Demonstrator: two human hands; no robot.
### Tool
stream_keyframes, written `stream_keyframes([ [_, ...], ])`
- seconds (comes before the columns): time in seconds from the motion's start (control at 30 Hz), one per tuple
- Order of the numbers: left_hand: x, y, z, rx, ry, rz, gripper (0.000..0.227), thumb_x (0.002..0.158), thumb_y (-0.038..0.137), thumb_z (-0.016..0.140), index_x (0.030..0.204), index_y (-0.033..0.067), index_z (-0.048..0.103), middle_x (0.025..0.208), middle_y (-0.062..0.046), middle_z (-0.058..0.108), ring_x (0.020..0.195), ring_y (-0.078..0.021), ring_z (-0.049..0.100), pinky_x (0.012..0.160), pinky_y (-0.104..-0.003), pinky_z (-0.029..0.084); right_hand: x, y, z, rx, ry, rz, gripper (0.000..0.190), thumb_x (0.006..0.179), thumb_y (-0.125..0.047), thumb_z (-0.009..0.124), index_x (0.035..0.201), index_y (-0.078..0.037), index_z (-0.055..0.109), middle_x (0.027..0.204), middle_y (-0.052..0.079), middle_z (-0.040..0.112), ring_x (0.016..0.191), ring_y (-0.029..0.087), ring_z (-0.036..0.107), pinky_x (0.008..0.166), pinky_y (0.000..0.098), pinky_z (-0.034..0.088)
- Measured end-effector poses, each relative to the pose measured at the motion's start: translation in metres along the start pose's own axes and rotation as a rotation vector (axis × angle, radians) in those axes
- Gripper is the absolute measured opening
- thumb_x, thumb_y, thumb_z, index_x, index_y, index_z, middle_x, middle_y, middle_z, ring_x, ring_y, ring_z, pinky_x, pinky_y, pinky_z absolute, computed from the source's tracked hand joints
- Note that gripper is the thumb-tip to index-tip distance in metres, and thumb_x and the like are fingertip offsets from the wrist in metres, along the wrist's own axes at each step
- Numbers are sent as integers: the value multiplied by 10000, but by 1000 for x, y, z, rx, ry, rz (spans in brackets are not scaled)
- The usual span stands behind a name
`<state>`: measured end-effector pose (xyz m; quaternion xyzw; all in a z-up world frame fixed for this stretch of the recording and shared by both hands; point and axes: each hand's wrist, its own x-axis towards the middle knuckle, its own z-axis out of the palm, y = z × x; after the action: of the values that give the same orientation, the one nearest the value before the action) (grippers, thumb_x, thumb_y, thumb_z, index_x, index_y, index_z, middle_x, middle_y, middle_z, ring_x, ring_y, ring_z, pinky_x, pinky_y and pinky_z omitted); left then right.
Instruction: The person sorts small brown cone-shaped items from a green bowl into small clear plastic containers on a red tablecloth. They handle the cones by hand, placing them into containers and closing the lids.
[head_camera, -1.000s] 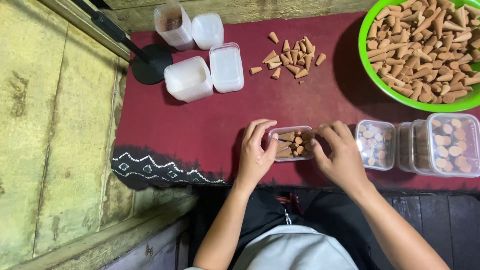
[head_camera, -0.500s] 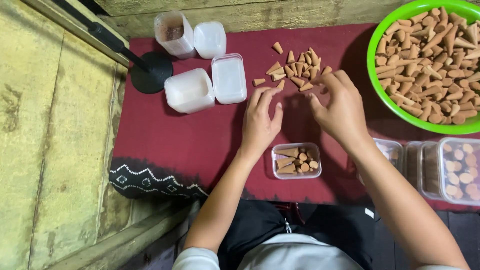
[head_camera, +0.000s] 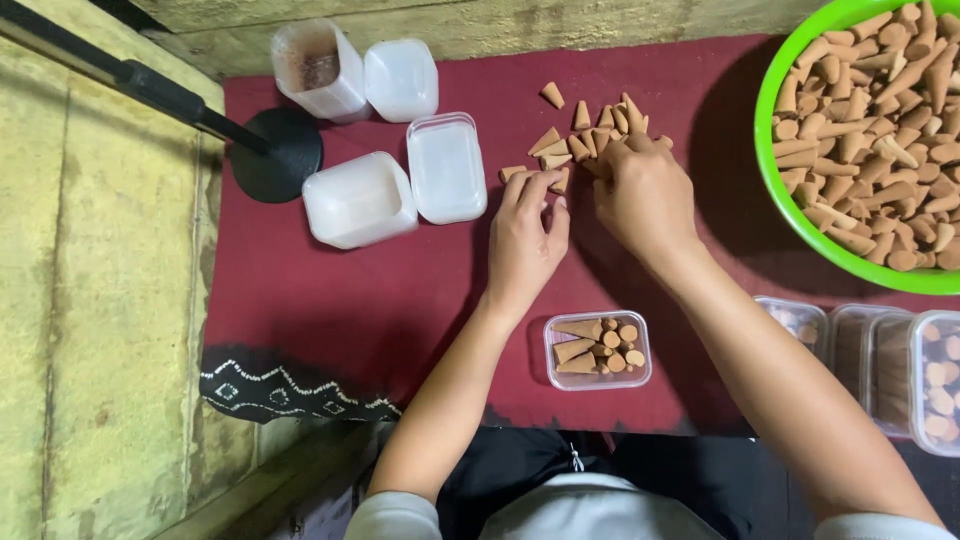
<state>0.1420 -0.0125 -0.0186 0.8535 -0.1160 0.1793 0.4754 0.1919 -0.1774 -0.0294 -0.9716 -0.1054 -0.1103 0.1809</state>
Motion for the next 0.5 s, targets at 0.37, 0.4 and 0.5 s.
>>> stream_keyframes([
  [0.37, 2, 13, -8, -39, 118, 121, 86, 949, -25, 568, 944, -7, 652, 1030, -112, 656, 959, -262, 676, 876, -357, 567, 4, 1, 11, -144, -35, -33, 105, 933, -66, 591, 1013, -25, 646, 1022, 195, 584, 760, 470, 593, 455, 557, 529],
  [0.4, 2, 17, -12, -27, 126, 131, 109, 958, -28, 555, 956, -14, 664, 1044, -118, 685, 975, -260, 692, 895, -352, 571, 2, 0, 8, -133, -35, -45, 143, 945, -52, 566, 1029, -17, 677, 1036, 211, 571, 773, 495, 597, 493, 571, 541],
  [0.5, -5, 25, -21, 2, 124, 100, 179, 966, -15, 561, 1122, 6, 647, 1097, -120, 696, 894, -235, 700, 859, -353, 592, -9, -13, -25, 64, -130, -38, 148, 999, -93, 578, 1034, 2, 685, 1664, 260, 294, 1119, 692, 548, 723, 665, 529],
])
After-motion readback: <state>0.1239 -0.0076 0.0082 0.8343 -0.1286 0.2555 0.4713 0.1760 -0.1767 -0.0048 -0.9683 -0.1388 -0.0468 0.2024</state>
